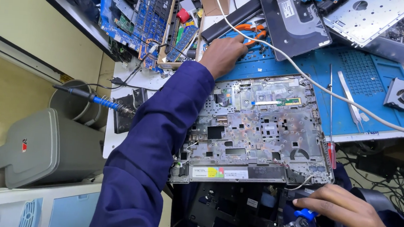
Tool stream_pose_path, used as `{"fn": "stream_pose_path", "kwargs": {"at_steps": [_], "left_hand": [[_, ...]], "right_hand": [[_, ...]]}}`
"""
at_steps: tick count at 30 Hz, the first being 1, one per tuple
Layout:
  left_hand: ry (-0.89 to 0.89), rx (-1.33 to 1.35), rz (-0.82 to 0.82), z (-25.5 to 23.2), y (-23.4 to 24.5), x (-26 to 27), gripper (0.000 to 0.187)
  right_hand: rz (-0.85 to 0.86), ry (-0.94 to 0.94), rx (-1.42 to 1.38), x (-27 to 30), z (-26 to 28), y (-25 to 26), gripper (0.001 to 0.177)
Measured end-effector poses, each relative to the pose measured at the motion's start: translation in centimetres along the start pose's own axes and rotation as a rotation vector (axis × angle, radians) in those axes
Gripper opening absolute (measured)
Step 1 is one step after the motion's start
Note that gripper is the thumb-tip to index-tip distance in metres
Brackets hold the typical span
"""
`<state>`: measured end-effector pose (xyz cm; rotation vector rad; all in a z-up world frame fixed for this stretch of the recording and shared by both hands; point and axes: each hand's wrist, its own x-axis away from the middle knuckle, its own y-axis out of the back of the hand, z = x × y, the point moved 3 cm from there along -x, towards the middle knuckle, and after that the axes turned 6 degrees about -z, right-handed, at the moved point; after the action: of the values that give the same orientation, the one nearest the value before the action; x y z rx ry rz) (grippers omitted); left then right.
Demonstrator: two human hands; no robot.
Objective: Reconnecting internal cables and components inside a laptop chassis using pliers and a screwdriver.
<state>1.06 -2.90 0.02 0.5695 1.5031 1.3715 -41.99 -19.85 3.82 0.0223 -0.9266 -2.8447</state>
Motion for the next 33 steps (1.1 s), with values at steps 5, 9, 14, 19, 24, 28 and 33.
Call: {"fn": "stream_pose_path", "kwargs": {"at_steps": [5,9,14,19,24,28,33], "left_hand": [[-0.016,-0.015,0.03,-0.7,2.5,0.4,0.029],[-0.033,0.006,0.227,-4.6,9.3,1.0,0.023],[-0.124,0.052,0.178,-13.7,20.2,6.8,0.017],[-0.276,0.048,-0.006,-20.8,25.2,15.6,0.036],[-0.193,0.329,-0.055,-23.7,24.0,22.2,0.018],[-0.108,0.326,-0.247,-24.9,21.1,25.1,0.01],[-0.103,0.313,-0.378,-25.7,18.9,26.5,0.01]], "right_hand": [[-0.057,0.074,-0.02,0.0,0.5,0.2,0.067],[-0.122,0.073,-0.032,-0.1,1.5,0.7,0.068],[-0.199,0.005,0.079,0.8,3.3,1.9,0.066],[-0.423,-0.147,0.206,2.1,4.5,4.8,0.076],[-0.714,-0.035,0.557,1.5,0.9,7.9,0.065],[-0.778,0.061,0.947,-2.4,-0.3,9.6,0.057],[-0.825,0.011,1.697,-9.0,-5.4,11.1,0.041]]}}
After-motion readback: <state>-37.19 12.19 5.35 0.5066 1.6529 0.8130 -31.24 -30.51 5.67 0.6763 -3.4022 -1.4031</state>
